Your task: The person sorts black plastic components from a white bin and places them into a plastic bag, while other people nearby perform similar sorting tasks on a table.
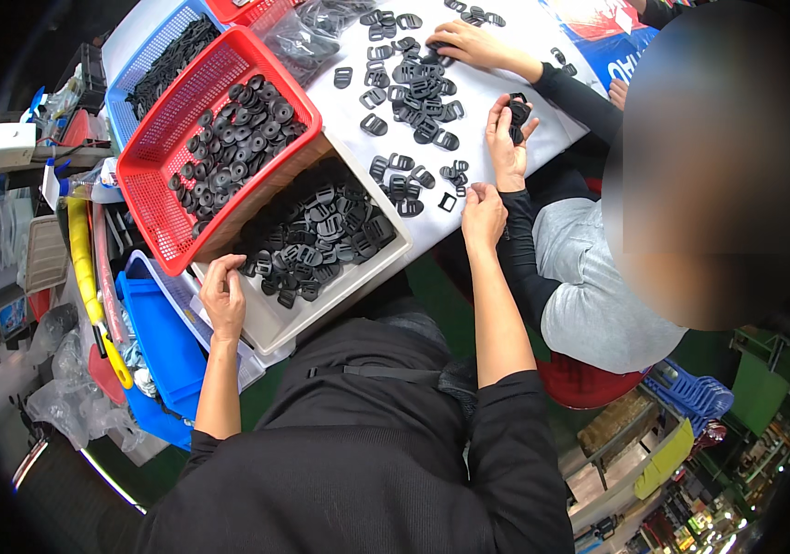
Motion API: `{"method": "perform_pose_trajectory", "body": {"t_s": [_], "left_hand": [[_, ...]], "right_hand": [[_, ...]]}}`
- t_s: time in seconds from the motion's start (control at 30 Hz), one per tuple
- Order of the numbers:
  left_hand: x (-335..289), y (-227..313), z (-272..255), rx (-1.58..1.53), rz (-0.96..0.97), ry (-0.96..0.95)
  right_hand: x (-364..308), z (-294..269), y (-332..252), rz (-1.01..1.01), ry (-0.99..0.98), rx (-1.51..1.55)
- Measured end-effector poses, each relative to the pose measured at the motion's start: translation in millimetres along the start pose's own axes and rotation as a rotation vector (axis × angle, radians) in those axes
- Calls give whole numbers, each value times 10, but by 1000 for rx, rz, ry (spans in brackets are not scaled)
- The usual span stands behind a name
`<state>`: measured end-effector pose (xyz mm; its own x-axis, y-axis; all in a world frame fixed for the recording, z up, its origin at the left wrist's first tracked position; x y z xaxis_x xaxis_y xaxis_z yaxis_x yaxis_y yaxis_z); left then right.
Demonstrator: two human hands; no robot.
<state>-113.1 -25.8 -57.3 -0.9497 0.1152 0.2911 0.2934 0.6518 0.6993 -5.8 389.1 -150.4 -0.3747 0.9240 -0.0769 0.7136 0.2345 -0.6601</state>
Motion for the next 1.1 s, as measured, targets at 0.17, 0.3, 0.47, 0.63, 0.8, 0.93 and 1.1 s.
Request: {"method": "perform_pose_trajectory", "body": {"t_s": [0.17, 0.3, 0.47, 0.63, 0.8, 0.93, 1.1], "left_hand": [[0, 2, -11, 11, 6, -9], [15, 24, -4, 12, 24, -27], [20, 38, -4, 29, 38, -33], [18, 34, -3, 20, 26, -32], [36, 67, -8, 9, 36, -25], [31, 54, -6, -2, 32, -23], [22, 40, -3, 1, 35, -22]], "right_hand": [[-88, 14, -239, -253, 3, -173], [-46, 90, -272, -302, 5, -237], [34, 93, -237, -361, 45, -165], [17, -7, -175, -14, 32, 188], [-12, -11, 73, 165, -12, 209], [-21, 9, 119, 212, -11, 224], [-15, 26, 135, 254, -30, 275]]}}
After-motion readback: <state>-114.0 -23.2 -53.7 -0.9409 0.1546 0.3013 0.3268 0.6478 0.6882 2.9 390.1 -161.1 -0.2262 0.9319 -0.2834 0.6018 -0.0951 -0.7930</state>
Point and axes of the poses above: each hand's wrist, its own x-axis towards the middle knuckle, its own z-axis out of the palm, y = z × x, the point moved 4 cm from there along x, towards the middle knuckle, and after that the axes turned 12 degrees about y, right-handed, at the moved point
